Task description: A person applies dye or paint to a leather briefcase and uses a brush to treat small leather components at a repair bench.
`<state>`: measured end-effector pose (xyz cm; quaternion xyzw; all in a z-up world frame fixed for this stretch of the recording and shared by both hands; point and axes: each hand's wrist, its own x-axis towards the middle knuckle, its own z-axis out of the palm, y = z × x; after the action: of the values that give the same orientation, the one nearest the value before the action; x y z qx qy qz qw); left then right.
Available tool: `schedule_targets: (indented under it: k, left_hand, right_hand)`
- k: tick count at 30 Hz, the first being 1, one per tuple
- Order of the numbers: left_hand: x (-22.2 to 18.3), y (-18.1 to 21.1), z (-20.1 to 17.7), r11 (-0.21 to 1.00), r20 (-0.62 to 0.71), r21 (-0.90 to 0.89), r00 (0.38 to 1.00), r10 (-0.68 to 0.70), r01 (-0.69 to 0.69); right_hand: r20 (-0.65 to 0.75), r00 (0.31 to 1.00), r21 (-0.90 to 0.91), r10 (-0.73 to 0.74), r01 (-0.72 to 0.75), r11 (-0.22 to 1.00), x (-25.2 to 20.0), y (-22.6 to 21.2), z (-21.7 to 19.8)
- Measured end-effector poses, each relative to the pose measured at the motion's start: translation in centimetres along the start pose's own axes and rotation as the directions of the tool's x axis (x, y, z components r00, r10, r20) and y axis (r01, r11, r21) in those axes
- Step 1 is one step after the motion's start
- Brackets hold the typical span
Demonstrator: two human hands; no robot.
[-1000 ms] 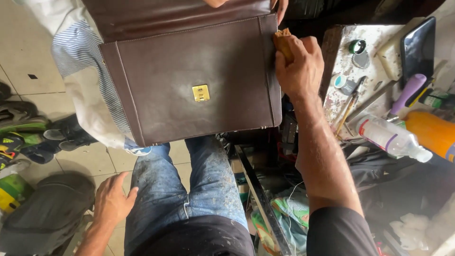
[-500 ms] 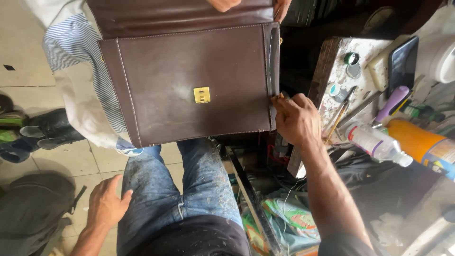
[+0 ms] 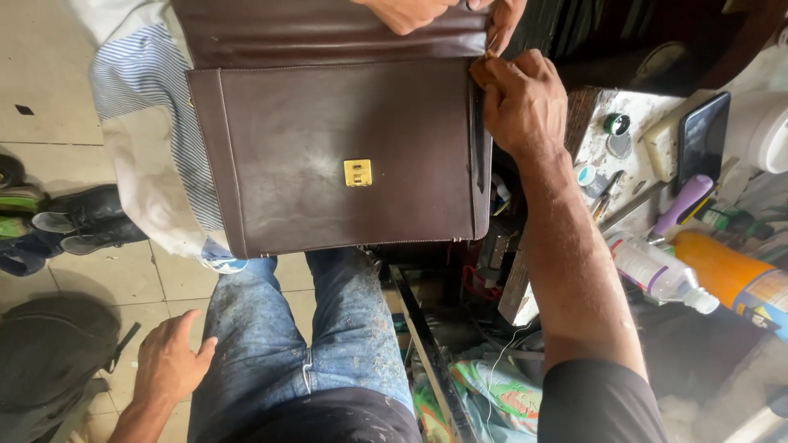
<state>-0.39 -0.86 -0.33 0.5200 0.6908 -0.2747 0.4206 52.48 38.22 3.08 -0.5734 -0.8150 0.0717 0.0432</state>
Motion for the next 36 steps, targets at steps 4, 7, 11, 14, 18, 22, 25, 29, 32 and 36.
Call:
schedule_targets:
  k: [4, 7, 11, 14, 18, 22, 25, 29, 32, 36]
  left_hand:
    - [0.2, 0.4, 0.6, 1.000, -0.004, 0.001, 1.000, 0.019, -0.019]
    - [-0.4, -0.1, 0.8, 0.998, -0.051, -0.019, 0.997, 0.050, -0.051]
    - [-0.2, -0.8, 1.6, 0.997, -0.074, -0.042, 0.996, 0.055, -0.058]
    - [-0.4, -1.2, 2.2, 0.998, -0.088, -0.023, 0.994, 0.062, -0.064]
    - [0.0, -0.6, 1.0, 1.000, -0.025, -0.020, 1.000, 0.009, -0.009]
    - [-0.4, -1.5, 0.9, 0.998, -0.071, -0.049, 0.997, 0.026, -0.029]
    - [-1.1, -2.3, 1.4, 0.995, -0.091, -0.092, 0.996, 0.022, -0.030]
    - [-0.9, -2.9, 3.1, 0.999, -0.055, -0.042, 0.998, 0.008, -0.010]
    - [0.0, -2.7, 2.7, 0.999, -0.075, -0.016, 0.996, 0.038, -0.039]
    - [-1.0, -1.4, 0.1, 1.000, -0.043, -0.019, 0.999, -0.020, 0.019]
  right_hand:
    - [0.057, 0.998, -0.097, 0.031, -0.026, 0.995, 1.4, 0.6, -0.4]
    - [0.018, 0.999, -0.099, -0.037, 0.038, 0.994, -1.8, -1.2, -2.5]
    - [0.580, 0.795, -0.111, 0.176, -0.137, 0.984, -3.9, -4.2, -7.3]
    - [0.480, 0.862, -0.069, 0.165, -0.150, 0.986, -1.9, -3.2, -6.7]
    - [0.055, 0.998, -0.022, -0.015, 0.016, 1.000, 2.7, -1.0, -3.1]
    - [0.182, 0.982, 0.006, -0.059, 0.059, 0.998, -4.0, -3.2, -3.6]
    - [0.492, 0.870, -0.054, -0.016, 0.049, 0.997, -10.8, -5.0, -6.0]
    - [0.556, 0.826, 0.112, 0.094, -0.186, 0.976, -8.8, -5.2, -8.5]
    - [0.146, 0.989, 0.143, -0.034, 0.013, 0.990, -3.0, -2.6, -5.6]
    - [0.131, 0.991, -0.027, 0.003, 0.000, 1.000, -1.5, -1.2, -1.9]
